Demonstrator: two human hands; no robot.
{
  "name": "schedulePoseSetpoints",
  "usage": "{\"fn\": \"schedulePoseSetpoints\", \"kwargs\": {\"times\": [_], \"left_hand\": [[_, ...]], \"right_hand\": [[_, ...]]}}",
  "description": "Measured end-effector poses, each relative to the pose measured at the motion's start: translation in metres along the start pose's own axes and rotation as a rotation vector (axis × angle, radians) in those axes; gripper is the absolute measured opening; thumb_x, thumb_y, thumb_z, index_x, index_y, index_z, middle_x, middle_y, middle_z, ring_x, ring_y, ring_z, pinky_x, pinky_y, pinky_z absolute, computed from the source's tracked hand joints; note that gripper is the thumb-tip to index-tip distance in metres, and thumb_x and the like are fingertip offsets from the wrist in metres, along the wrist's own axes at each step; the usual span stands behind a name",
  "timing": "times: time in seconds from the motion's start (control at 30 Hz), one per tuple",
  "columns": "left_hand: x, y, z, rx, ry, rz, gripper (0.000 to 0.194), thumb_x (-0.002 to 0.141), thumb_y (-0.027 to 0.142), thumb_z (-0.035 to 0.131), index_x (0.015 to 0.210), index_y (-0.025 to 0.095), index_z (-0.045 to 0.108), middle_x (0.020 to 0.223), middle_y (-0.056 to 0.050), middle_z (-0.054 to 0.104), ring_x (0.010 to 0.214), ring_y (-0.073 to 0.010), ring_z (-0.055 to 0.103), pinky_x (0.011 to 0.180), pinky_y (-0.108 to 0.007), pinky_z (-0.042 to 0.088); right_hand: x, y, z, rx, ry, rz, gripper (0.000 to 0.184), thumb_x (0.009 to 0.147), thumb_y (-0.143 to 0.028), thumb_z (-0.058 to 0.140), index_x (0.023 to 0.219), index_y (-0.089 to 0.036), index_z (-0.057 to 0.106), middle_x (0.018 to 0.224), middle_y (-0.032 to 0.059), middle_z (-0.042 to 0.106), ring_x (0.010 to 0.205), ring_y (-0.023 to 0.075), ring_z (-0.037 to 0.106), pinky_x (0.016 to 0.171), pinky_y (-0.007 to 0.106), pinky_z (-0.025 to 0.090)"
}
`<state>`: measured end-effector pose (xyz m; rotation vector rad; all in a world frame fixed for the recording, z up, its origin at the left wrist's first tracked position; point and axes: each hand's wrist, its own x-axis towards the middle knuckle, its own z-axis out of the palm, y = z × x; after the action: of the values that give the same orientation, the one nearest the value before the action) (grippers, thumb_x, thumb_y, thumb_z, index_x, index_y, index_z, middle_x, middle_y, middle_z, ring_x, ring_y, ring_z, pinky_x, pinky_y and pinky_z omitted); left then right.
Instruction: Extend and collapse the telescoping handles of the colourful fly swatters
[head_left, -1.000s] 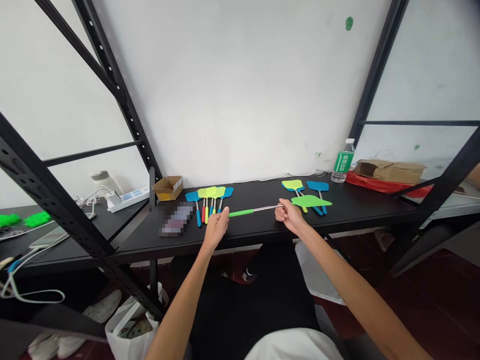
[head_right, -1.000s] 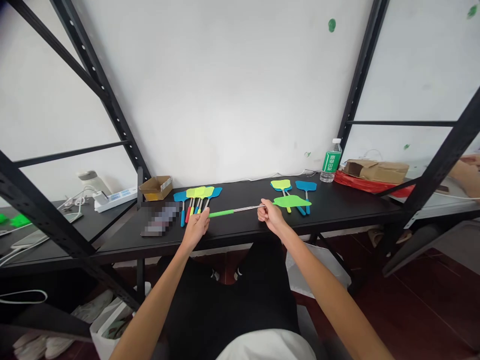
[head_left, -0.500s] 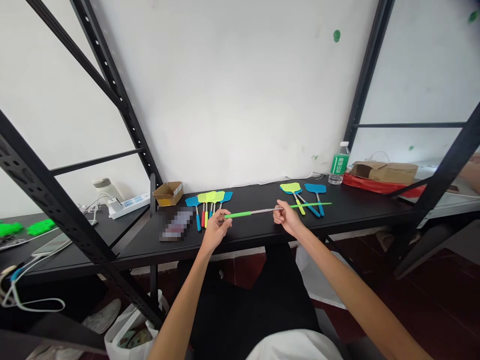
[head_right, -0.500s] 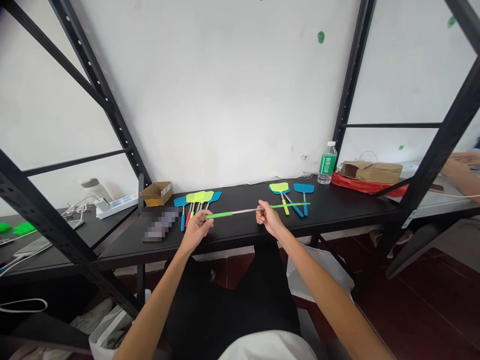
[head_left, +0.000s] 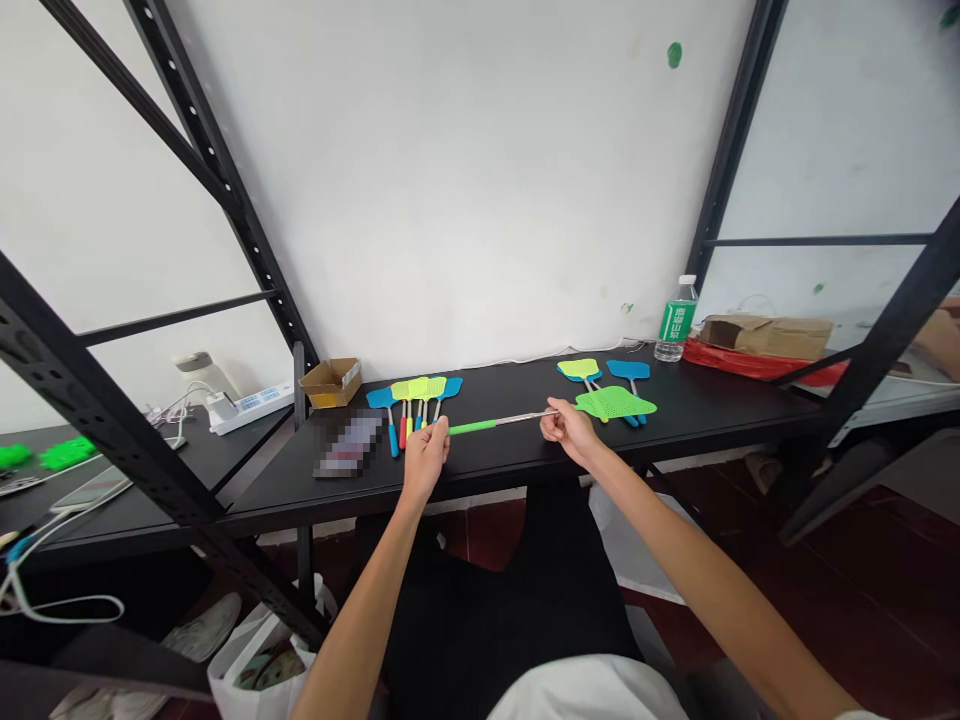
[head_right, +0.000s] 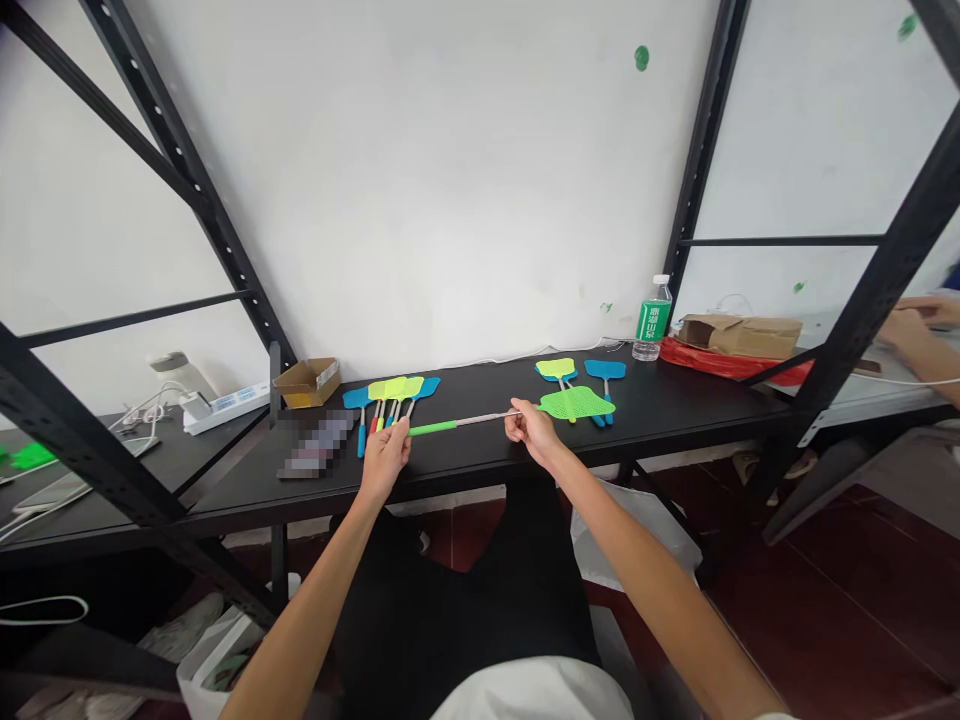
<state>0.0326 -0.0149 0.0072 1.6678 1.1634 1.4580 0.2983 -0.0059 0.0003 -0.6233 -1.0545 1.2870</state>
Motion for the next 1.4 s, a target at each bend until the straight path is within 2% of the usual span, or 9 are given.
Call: {"fn": "schedulePoseSetpoints", "kwargs": {"times": [0.13, 0.3, 0.53, 0.67, 0.87, 1.0, 1.17, 1.3, 1.4], "left_hand": [[0.001, -0.002, 0.001, -0.023, 0.034, -0.019, 0.060, 0.092, 0.060, 0.046, 0.051, 0.023, 0.022, 0.042, 0.004, 0.026, 0.039, -0.0081, 0.026, 0.042, -0.027, 0.021], [0.000, 0.001, -0.003, -0.030, -0.056, -0.022, 0.055, 0.092, 0.057, 0.050, 0.052, 0.020, 0.044, 0.042, 0.001, 0.040, 0.041, -0.0094, 0.036, 0.043, -0.025, 0.028], [0.005, -0.004, -0.007, -0.135, -0.126, -0.004, 0.034, 0.087, 0.051, 0.062, 0.083, 0.017, 0.059, 0.052, 0.004, 0.051, 0.041, -0.0069, 0.036, 0.041, -0.021, 0.026], [0.008, -0.009, -0.009, -0.211, -0.144, 0.019, 0.037, 0.077, 0.042, 0.074, 0.102, 0.018, 0.060, 0.069, 0.004, 0.057, 0.044, -0.0042, 0.037, 0.042, -0.020, 0.029], [0.011, -0.015, -0.010, -0.225, -0.134, 0.016, 0.039, 0.077, 0.043, 0.076, 0.102, 0.018, 0.060, 0.075, 0.001, 0.063, 0.044, -0.0045, 0.042, 0.043, -0.020, 0.033], [0.011, -0.014, -0.010, -0.212, -0.131, 0.010, 0.037, 0.080, 0.047, 0.073, 0.096, 0.016, 0.062, 0.073, 0.000, 0.063, 0.044, -0.0053, 0.043, 0.042, -0.020, 0.035], [0.007, -0.011, -0.006, -0.196, -0.077, 0.026, 0.038, 0.087, 0.052, 0.063, 0.075, 0.017, 0.055, 0.063, 0.002, 0.054, 0.042, -0.0059, 0.042, 0.038, -0.020, 0.032], [0.005, -0.011, -0.003, -0.217, 0.035, -0.070, 0.050, 0.088, 0.056, 0.058, 0.061, 0.020, 0.037, 0.052, 0.007, 0.032, 0.037, -0.0040, 0.026, 0.034, -0.019, 0.019], [0.006, -0.013, -0.002, -0.257, 0.078, -0.098, 0.055, 0.087, 0.056, 0.060, 0.059, 0.022, 0.026, 0.050, 0.009, 0.022, 0.038, -0.0037, 0.020, 0.035, -0.019, 0.016]], "right_hand": [[-0.001, -0.001, 0.001, 0.008, 0.001, -0.006, 0.041, 0.084, -0.037, 0.065, 0.052, -0.021, 0.045, 0.043, -0.0019, 0.043, 0.041, 0.0102, 0.035, 0.043, 0.028, 0.029], [0.000, -0.002, 0.001, 0.060, 0.036, 0.013, 0.037, 0.082, -0.033, 0.064, 0.052, -0.021, 0.048, 0.040, -0.0028, 0.041, 0.040, 0.0098, 0.033, 0.043, 0.027, 0.027], [0.001, -0.003, -0.003, 0.061, -0.012, 0.044, 0.044, 0.086, -0.040, 0.061, 0.048, -0.019, 0.053, 0.040, -0.0026, 0.037, 0.041, 0.0098, 0.035, 0.044, 0.026, 0.028], [0.001, -0.004, -0.003, 0.030, -0.050, 0.046, 0.050, 0.089, -0.045, 0.057, 0.047, -0.018, 0.054, 0.041, -0.0018, 0.038, 0.040, 0.0096, 0.035, 0.044, 0.027, 0.028], [0.004, 0.004, -0.008, -0.040, -0.055, 0.002, 0.049, 0.088, -0.047, 0.060, 0.049, -0.018, 0.053, 0.045, 0.0007, 0.049, 0.039, 0.0098, 0.038, 0.044, 0.028, 0.028], [0.007, 0.008, -0.013, -0.057, -0.085, -0.002, 0.047, 0.089, -0.044, 0.060, 0.050, -0.018, 0.056, 0.044, 0.0010, 0.049, 0.040, 0.0102, 0.038, 0.045, 0.028, 0.028], [0.007, 0.009, -0.014, -0.077, -0.108, -0.001, 0.047, 0.089, -0.043, 0.059, 0.050, -0.017, 0.058, 0.043, 0.0011, 0.048, 0.041, 0.0103, 0.039, 0.047, 0.029, 0.029], [0.005, 0.007, -0.013, -0.116, -0.113, 0.002, 0.047, 0.090, -0.043, 0.058, 0.053, -0.015, 0.064, 0.043, 0.0016, 0.050, 0.043, 0.0108, 0.042, 0.050, 0.028, 0.031], [0.003, 0.005, -0.011, -0.120, -0.104, 0.012, 0.046, 0.089, -0.042, 0.059, 0.053, -0.014, 0.066, 0.043, 0.0023, 0.052, 0.043, 0.0105, 0.043, 0.051, 0.028, 0.032]]}}
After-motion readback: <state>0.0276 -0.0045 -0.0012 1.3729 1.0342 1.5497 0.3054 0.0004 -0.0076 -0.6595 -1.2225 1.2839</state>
